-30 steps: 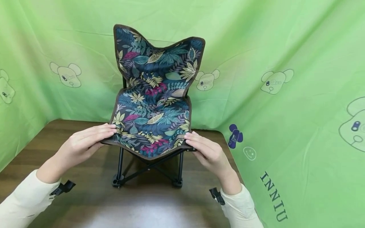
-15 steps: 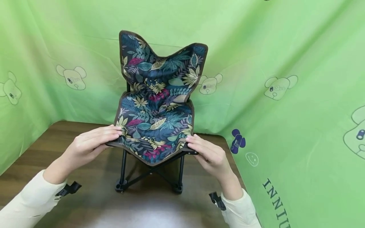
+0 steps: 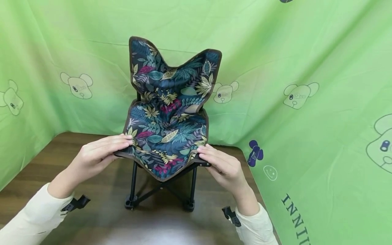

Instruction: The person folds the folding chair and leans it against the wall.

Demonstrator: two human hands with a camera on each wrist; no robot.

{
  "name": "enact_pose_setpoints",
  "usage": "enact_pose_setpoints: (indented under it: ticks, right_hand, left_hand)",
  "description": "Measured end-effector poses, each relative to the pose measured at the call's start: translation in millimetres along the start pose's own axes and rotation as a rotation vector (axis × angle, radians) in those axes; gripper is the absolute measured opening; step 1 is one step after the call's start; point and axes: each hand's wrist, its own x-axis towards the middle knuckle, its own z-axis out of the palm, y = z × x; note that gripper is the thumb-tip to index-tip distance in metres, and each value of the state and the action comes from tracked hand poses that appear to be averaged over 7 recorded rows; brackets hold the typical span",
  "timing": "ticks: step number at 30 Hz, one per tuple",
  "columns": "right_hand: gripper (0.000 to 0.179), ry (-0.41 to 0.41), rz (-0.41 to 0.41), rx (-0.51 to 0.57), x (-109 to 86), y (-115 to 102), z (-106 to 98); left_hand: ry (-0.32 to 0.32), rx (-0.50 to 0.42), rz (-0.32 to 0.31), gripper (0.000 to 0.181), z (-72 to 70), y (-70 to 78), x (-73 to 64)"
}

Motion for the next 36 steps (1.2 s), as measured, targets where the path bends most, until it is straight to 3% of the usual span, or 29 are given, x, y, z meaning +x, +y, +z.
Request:
enact_pose_setpoints:
  ticks: [12,25,36]
  right_hand:
    - [0.020,-0.005,-0.023,-0.023,8.5,-3,-1]
    - [0.020,0.009,-0.014,-0.035,18.9,-2,3]
    - [0.023,0.010,-0.013,-0.014,24.5,3,4]
  left_hand:
    - [0.009,-0.049,-0.008,0.029,2.4,-0.4,9.0]
    - [0.021,-0.010,-0.007,0.029,5.6,3.5,19.6]
    - [0.032,-0.029,0.000,0.030,5.3,0.9,28.1]
